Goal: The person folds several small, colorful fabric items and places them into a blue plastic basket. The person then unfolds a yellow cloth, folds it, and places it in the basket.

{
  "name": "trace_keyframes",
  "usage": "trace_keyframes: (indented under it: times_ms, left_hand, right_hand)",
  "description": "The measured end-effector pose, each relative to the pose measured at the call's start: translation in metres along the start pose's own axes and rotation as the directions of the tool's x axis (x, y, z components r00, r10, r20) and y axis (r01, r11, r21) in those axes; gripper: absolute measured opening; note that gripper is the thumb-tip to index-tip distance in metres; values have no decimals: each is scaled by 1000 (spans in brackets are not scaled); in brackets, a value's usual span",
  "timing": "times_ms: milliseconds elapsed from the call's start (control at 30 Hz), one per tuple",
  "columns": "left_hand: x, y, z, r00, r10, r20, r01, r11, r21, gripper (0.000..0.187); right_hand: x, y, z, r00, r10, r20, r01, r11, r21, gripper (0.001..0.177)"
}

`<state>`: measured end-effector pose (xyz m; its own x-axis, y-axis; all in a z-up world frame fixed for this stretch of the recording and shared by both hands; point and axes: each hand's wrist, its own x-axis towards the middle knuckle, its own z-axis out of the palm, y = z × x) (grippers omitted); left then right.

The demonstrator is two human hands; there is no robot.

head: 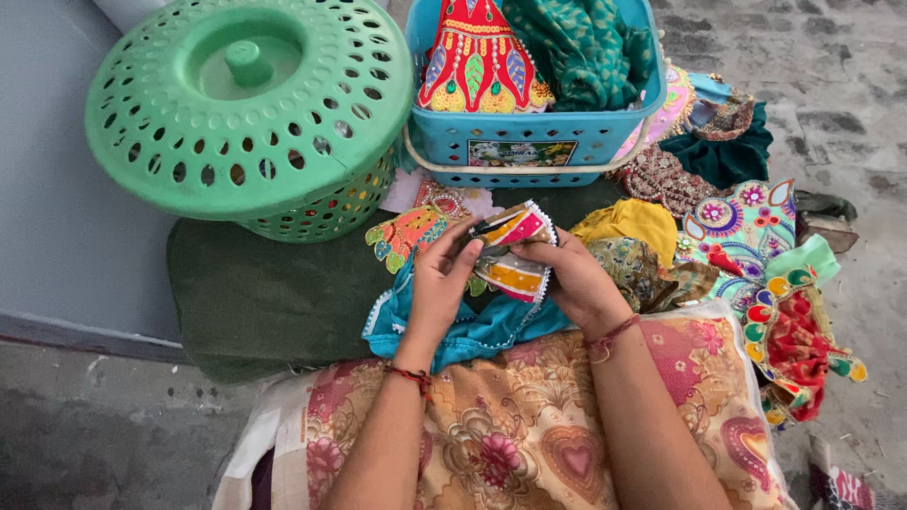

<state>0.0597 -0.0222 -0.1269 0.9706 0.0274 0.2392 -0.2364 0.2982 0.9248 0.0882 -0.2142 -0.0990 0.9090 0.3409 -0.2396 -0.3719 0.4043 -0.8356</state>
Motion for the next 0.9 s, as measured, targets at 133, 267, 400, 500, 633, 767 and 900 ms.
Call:
trace_keyframes:
  times_ms: [133,267,400,500,633,767,900]
  left_hand:
    - [1,-17,-9,981,-189,-41,184,977,-104,41]
    - [0,-23,-14,954,-298,-31,292,949,-119,43]
    - [-1,-23,-16,931,-365,3,359,915,-183,42]
    - [0,-24,-17,930,-368,-5,356,903,-242,38]
    - [2,-25,-20,937,-341,-81,299,898,-322,32]
    - [4,-24,-26,898,-319,-302,219,921,-321,29]
    - [5,-22,-30,820,-138,-556,62,986,-153,24]
  right_hand:
    - [1,2,-3,999,-34,15,35,999,-13,27]
    - [2,4,-1,994,-112,6,112,981,-159,30]
    - [-1,2,4,989,-142,41,147,966,-213,34]
    - [-3,1,8,987,-150,50,157,961,-228,36]
    - [-1,-2,10,979,-204,-12,194,948,-251,38]
    - [2,-1,10,922,-362,-138,279,868,-411,31]
    - [2,6,16,796,-602,-61,461,668,-584,22]
